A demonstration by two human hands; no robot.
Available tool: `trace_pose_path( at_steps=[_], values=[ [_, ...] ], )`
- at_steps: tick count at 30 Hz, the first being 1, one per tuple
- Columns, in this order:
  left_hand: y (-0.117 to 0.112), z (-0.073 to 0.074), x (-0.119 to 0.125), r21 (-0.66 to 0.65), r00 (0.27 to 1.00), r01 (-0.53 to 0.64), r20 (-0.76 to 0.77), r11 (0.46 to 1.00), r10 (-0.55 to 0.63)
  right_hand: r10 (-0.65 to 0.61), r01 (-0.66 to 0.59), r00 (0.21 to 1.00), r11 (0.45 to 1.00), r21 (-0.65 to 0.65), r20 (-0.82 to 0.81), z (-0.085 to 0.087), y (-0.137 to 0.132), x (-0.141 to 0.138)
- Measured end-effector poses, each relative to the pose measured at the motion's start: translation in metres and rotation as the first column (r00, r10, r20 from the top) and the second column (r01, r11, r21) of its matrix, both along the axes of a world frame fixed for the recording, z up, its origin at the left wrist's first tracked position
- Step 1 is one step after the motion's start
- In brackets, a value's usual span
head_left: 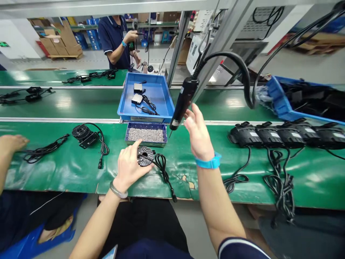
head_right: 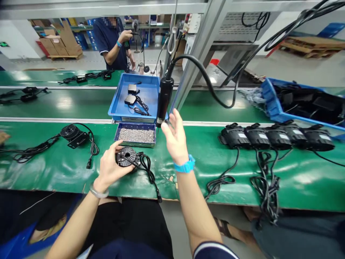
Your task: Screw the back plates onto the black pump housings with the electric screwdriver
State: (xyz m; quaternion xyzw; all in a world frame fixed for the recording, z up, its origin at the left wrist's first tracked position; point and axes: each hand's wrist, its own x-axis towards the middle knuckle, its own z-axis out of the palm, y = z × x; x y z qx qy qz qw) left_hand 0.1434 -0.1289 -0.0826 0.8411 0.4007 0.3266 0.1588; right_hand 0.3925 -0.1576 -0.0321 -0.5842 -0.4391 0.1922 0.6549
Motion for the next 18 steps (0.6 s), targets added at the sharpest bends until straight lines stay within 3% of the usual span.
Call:
trace_pose_path(
  at_steps=[2, 5, 8, 10, 12, 14, 18],
  values=[
    [-0.003, 0.000, -0.007, -0.093, 0.984, 0.024, 0.180, 0.995, -0.007, -0.002, 0.001, 0.994, 1.000, -0.017, -0.106, -0.015, -0.021, -0.009],
    [-0.004, 0.002, -0.023, -0.127, 0.916, 0.092, 0.400, 0.988, -0.033, 0.243, -0.271, 0.941, 0.958, -0.095, -0.234, -0.028, -0.050, -0.031],
    [-0.010, 0.003, -0.037, 0.015, 0.864, 0.096, 0.496, 0.995, -0.091, 0.444, -0.491, 0.849, 0.863, -0.119, -0.287, -0.032, -0.067, -0.061],
    [-0.019, 0.002, -0.042, 0.181, 0.867, 0.071, 0.476, 0.981, -0.151, 0.563, -0.651, 0.714, 0.752, -0.100, -0.415, -0.033, -0.072, -0.082],
    [-0.028, -0.001, -0.045, 0.363, 0.894, 0.069, 0.390, 0.929, -0.219, 0.608, -0.746, 0.571, 0.665, -0.040, -0.551, -0.034, -0.074, -0.101],
    [-0.037, -0.007, -0.047, 0.527, 0.926, 0.083, 0.272, 0.846, -0.260, 0.563, -0.719, 0.516, 0.694, 0.031, -0.646, -0.036, -0.076, -0.115],
    [-0.047, -0.021, -0.045, 0.720, 0.951, 0.055, 0.172, 0.692, -0.255, 0.460, -0.587, 0.513, 0.804, 0.094, -0.725, -0.042, -0.081, -0.124]
  ],
)
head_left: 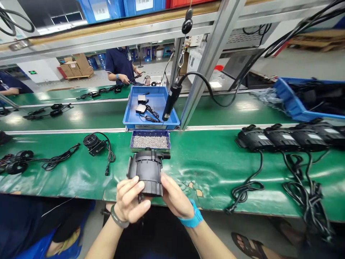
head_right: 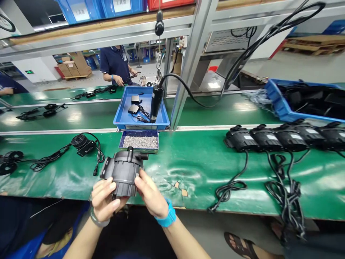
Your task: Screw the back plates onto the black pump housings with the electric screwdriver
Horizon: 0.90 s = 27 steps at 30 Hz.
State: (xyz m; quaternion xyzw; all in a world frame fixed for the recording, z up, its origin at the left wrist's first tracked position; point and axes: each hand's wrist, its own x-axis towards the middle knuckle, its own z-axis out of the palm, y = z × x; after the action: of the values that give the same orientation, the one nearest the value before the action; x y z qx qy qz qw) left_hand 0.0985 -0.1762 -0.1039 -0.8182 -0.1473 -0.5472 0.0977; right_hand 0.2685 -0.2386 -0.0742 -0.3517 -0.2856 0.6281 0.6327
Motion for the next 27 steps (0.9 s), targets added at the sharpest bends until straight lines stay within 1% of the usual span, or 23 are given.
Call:
trace_pose_path(
  at_steps=[2, 4, 8, 10, 12, 14, 16, 18, 19, 21, 22, 24, 25, 26, 27],
  values=[
    [-0.002, -0.007, 0.003, 0.021, 0.999, -0.018, 0.030, 1.000, 0.017, -0.022, 0.021, 0.999, 1.000, 0.014, 0.029, -0.002, -0.003, 0.002],
    [-0.003, -0.012, 0.007, 0.005, 0.998, -0.033, 0.056, 0.999, 0.033, -0.035, 0.034, 0.998, 0.999, 0.019, 0.056, -0.003, -0.005, 0.003],
    [-0.006, -0.016, 0.011, -0.013, 0.996, -0.042, 0.077, 0.999, 0.042, -0.069, 0.069, 0.997, 0.998, 0.000, 0.034, -0.001, -0.008, 0.002],
    [-0.010, -0.013, 0.015, 0.005, 0.998, -0.044, 0.039, 0.999, 0.044, -0.095, 0.094, 0.995, 0.995, -0.015, -0.016, -0.002, -0.010, -0.001],
    [-0.015, -0.006, 0.023, 0.030, 0.998, -0.018, -0.057, 0.999, 0.020, -0.132, 0.132, 0.991, 0.991, -0.030, -0.027, -0.007, -0.014, 0.000],
    [-0.021, 0.003, 0.035, 0.037, 0.985, 0.057, -0.163, 0.998, -0.050, -0.199, 0.202, 0.977, 0.979, -0.039, 0.073, -0.016, -0.017, 0.010],
    [-0.025, 0.012, 0.046, 0.017, 0.968, 0.135, -0.214, 0.991, -0.128, -0.285, 0.303, 0.931, 0.952, -0.050, 0.229, -0.026, -0.018, 0.035],
    [-0.027, 0.016, 0.053, -0.024, 0.961, 0.175, -0.214, 0.984, -0.176, -0.373, 0.423, 0.848, 0.904, -0.056, 0.377, -0.030, -0.016, 0.075],
    [-0.027, 0.016, 0.054, -0.053, 0.960, 0.178, -0.208, 0.983, -0.185, -0.409, 0.483, 0.795, 0.874, -0.059, 0.448, -0.030, -0.015, 0.099],
    [-0.025, 0.010, 0.050, -0.118, 0.961, 0.163, -0.205, 0.980, -0.185, -0.446, 0.600, 0.655, 0.798, -0.062, 0.610, -0.025, -0.011, 0.150],
    [-0.023, 0.005, 0.046, -0.151, 0.962, 0.150, -0.207, 0.977, -0.180, -0.444, 0.656, 0.571, 0.753, -0.058, 0.690, -0.021, -0.010, 0.175],
    [-0.020, -0.007, 0.036, -0.209, 0.960, 0.125, -0.222, 0.970, -0.172, -0.397, 0.750, 0.388, 0.661, -0.034, 0.832, -0.013, -0.010, 0.219],
    [-0.018, -0.013, 0.030, -0.233, 0.958, 0.119, -0.228, 0.965, -0.173, -0.353, 0.782, 0.297, 0.623, -0.014, 0.887, -0.009, -0.010, 0.235],
    [-0.017, -0.019, 0.024, -0.255, 0.956, 0.113, -0.235, 0.960, -0.175, -0.299, 0.804, 0.210, 0.594, 0.010, 0.931, -0.007, -0.010, 0.247],
    [-0.014, -0.025, 0.017, -0.275, 0.955, 0.105, -0.241, 0.956, -0.174, -0.240, 0.814, 0.126, 0.579, 0.038, 0.963, -0.006, -0.009, 0.256]
  ],
)
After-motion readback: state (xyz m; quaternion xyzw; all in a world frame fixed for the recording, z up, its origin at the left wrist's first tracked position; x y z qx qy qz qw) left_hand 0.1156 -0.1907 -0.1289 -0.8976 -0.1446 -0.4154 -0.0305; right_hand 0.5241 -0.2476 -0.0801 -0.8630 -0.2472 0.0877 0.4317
